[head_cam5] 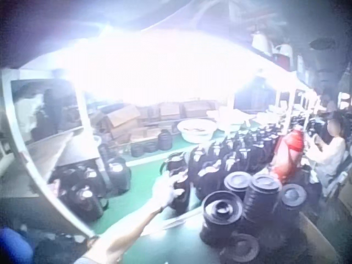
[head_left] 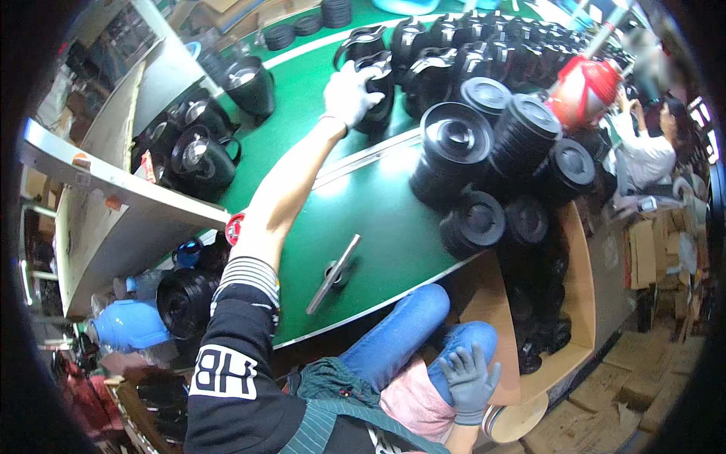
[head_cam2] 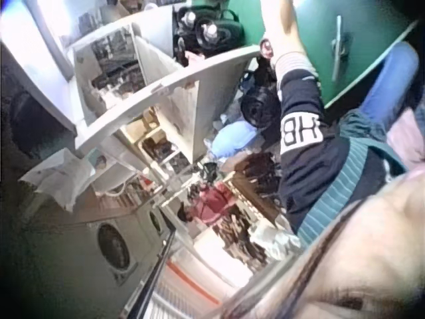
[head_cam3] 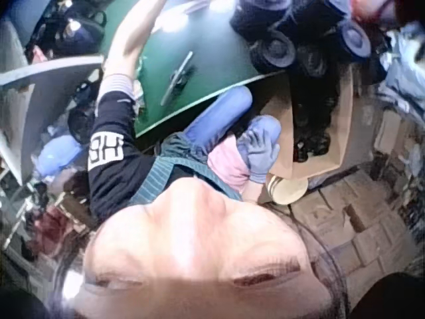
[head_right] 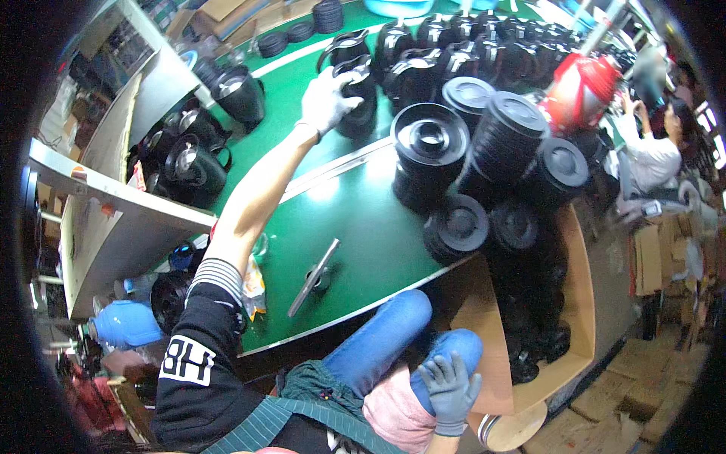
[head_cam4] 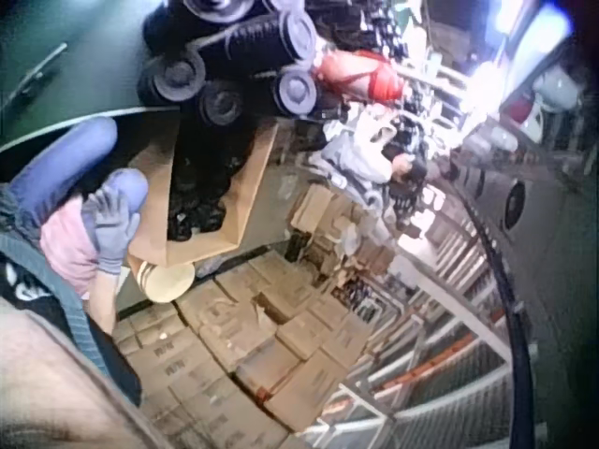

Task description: The person repeatedly picks up black kettle bodies and lids from a green workbench, wipes them with a cloth, and inserts a metal rod into the base. Finished units are placed into a cardboard box. The process is repeated for multiple kettles.

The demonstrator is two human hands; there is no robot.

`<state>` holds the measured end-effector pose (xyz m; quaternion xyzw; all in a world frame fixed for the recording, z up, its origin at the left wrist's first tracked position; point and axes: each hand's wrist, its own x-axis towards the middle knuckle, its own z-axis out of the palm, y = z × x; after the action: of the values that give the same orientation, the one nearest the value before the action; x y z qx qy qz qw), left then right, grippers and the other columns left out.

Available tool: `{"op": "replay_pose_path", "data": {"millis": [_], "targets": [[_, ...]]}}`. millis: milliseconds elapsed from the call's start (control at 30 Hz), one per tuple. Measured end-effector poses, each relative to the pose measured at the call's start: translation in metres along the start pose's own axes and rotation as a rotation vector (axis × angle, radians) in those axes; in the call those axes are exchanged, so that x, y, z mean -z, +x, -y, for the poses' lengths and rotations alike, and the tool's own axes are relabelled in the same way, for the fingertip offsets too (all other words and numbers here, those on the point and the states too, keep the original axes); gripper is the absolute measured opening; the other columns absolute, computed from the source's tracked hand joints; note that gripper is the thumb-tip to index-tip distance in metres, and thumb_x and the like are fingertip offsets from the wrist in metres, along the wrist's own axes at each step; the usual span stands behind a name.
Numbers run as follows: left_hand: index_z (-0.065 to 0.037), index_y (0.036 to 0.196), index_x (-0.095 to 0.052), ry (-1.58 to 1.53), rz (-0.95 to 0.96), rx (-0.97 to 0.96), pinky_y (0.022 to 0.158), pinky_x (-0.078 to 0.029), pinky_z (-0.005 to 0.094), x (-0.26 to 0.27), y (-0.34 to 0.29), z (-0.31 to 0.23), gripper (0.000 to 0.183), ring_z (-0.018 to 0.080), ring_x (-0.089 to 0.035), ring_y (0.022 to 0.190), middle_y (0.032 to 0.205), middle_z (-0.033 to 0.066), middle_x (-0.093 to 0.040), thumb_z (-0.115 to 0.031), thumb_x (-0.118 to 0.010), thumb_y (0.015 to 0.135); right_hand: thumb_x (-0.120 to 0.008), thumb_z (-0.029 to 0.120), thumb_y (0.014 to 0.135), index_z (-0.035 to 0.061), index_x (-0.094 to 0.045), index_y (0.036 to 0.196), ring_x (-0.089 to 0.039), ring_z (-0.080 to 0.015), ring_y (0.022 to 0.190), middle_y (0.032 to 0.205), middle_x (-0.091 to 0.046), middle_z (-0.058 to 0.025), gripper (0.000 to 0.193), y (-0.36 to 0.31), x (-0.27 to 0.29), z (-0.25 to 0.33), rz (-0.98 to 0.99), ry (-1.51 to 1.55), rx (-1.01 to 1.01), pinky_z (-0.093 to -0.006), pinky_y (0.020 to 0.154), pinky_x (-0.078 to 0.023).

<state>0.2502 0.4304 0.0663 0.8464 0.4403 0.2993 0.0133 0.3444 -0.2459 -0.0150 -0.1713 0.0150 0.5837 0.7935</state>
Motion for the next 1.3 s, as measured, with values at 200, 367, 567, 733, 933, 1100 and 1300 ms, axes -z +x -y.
{"op": "replay_pose_path", "data": {"millis": [200,367,567,733,933,1100,1300], "targets": [[-0.007,0.144,-0.061,-0.139,-0.082,-0.040,0.103,-0.053,0.0519,0.019,0.018,0.025,0.066,0.0449,-0.067,0.114,0.129,0.0222,-0.066,-0.051,-0.073,0.096,-0.026,0.066,0.112,0.0040,-0.025,0.171,-0.041,-0.0501,0.154,0.165,-0.042,-0.0339,0.086,0.001,0.000,0.007,0.020,-0.025,-0.051,-0.0709,0.130,-0.009],[-0.015,0.141,-0.064,0.804,-0.341,0.339,0.098,-0.054,0.0514,0.066,0.007,0.138,0.053,0.0367,-0.064,0.119,0.123,0.0160,-0.072,-0.030,-0.072,0.092,-0.028,0.066,0.112,0.0051,-0.027,0.171,-0.041,-0.0501,0.154,0.164,-0.043,-0.0340,0.085,0.000,0.000,0.004,0.023,0.023,-0.046,-0.0706,0.131,-0.010],[-0.023,0.136,-0.072,0.476,0.036,0.146,0.101,-0.056,0.0495,0.095,-0.037,0.216,0.050,0.0375,-0.067,0.118,0.130,0.0146,-0.071,-0.004,-0.066,0.090,-0.029,0.059,0.113,0.0020,-0.027,0.169,-0.037,-0.0515,0.155,0.165,-0.038,-0.0372,0.080,0.012,-0.003,0.002,0.041,0.012,-0.103,-0.0689,0.132,-0.010],[-0.018,0.126,-0.075,0.332,0.040,-0.152,0.095,-0.056,0.0462,0.170,-0.086,0.102,0.039,0.0333,-0.067,0.112,0.113,0.0112,-0.070,-0.008,-0.073,0.088,-0.040,0.041,0.116,-0.0066,-0.041,0.161,-0.061,-0.0357,0.139,0.150,-0.062,-0.0248,0.065,0.035,-0.055,-0.011,-0.030,-0.816,-0.152,-0.0454,0.121,-0.045],[-0.016,0.124,-0.073,0.159,0.122,-0.512,0.085,-0.056,0.0459,0.296,-0.187,-0.050,0.040,0.0311,-0.068,0.097,0.100,0.0089,-0.069,-0.003,-0.071,0.087,-0.078,0.025,0.095,0.0010,-0.059,0.150,-0.060,-0.0422,0.135,0.147,-0.063,-0.0219,0.063,0.109,-0.198,-0.039,0.487,-1.754,0.631,-0.0461,0.119,-0.043],[-0.013,0.120,-0.073,-0.039,0.263,-0.687,0.088,-0.058,0.0455,0.346,-0.260,-0.132,0.036,0.0307,-0.070,0.098,0.098,0.0089,-0.071,-0.005,-0.073,0.085,-0.084,0.026,0.084,0.0122,-0.057,0.145,-0.051,-0.0379,0.145,0.156,-0.052,-0.0136,0.067,0.112,-0.267,-0.061,0.795,-2.026,1.022,-0.0573,0.112,-0.043],[-0.009,0.133,-0.072,-0.505,0.345,-0.711,0.105,-0.054,0.0439,0.346,-0.313,-0.150,0.045,0.0300,-0.069,0.117,0.118,0.0119,-0.074,-0.001,-0.075,0.088,-0.089,0.007,0.073,0.0054,-0.064,0.108,-0.060,-0.0412,0.138,0.143,-0.066,-0.0169,0.043,0.036,-0.230,-0.053,0.633,-1.817,0.910,-0.0491,0.110,-0.053]]}}
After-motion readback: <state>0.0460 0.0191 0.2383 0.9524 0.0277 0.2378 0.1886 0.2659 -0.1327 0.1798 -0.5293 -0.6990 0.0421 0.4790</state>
